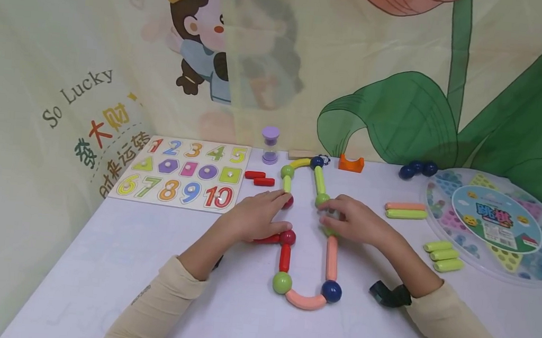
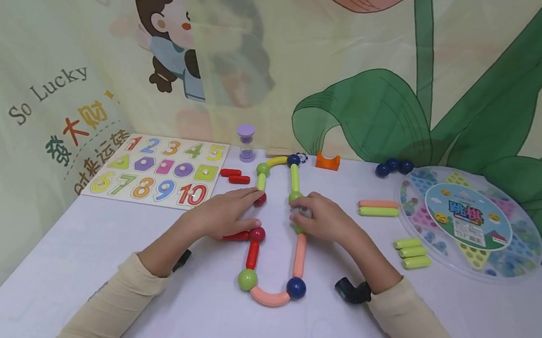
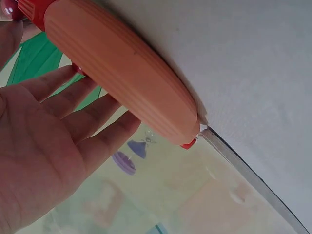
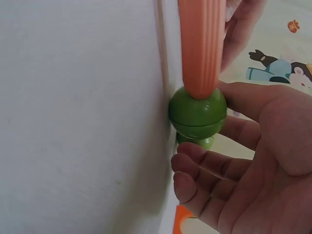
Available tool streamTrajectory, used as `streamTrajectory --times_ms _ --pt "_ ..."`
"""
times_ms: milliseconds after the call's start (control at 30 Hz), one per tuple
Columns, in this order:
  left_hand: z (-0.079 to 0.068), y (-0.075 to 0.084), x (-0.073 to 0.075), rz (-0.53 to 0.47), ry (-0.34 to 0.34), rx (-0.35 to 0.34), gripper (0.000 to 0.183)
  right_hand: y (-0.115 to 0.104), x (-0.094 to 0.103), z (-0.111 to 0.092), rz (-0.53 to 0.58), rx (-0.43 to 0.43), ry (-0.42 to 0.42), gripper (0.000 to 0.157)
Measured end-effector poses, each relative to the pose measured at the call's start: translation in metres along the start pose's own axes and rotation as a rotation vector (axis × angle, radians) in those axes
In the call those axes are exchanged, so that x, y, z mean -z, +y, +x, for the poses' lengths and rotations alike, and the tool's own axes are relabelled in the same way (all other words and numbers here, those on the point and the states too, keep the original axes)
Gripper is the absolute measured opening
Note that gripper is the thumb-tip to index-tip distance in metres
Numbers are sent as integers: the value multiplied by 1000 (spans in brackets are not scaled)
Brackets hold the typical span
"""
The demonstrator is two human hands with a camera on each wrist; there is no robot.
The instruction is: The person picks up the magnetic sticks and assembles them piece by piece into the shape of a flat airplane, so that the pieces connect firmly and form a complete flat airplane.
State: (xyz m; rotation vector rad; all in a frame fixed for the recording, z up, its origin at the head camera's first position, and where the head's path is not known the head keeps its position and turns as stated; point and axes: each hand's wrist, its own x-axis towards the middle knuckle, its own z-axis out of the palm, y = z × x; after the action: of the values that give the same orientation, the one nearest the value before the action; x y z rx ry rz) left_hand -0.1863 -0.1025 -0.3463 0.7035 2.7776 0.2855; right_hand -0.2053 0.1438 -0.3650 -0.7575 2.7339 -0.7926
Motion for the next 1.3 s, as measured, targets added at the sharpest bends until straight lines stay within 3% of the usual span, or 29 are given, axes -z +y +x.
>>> streamTrajectory --times_ms 333,667,867,967,1033,1133,1233,1300 --pt "-2 3 -1 -4 -21 8 84 -4 11 -9 69 -149 -217 45" --pt "0 2 -3 8 -30 20 92 -29 -7 -9 82 -199 -207 46" --pt "-1 3 -3 7 -32 21 92 -28 -6 -11 68 -187 -192 39" --pt "-1 3 -1 -11 -32 18 91 -24 -3 -10 45 -178 -138 31" --pt "-2 0 3 -28 -13 21 87 -21 0 -10 39 -175 -86 26" --pt "2 -11 15 -46 82 51 70 -15 5 -7 48 -169 4 23" --pt "13 -26 27 -7 208 112 46 -9 8 1 51 -146 61 30" --pt "23 -34 32 23 241 150 34 -4 8 7 47 -126 62 37"
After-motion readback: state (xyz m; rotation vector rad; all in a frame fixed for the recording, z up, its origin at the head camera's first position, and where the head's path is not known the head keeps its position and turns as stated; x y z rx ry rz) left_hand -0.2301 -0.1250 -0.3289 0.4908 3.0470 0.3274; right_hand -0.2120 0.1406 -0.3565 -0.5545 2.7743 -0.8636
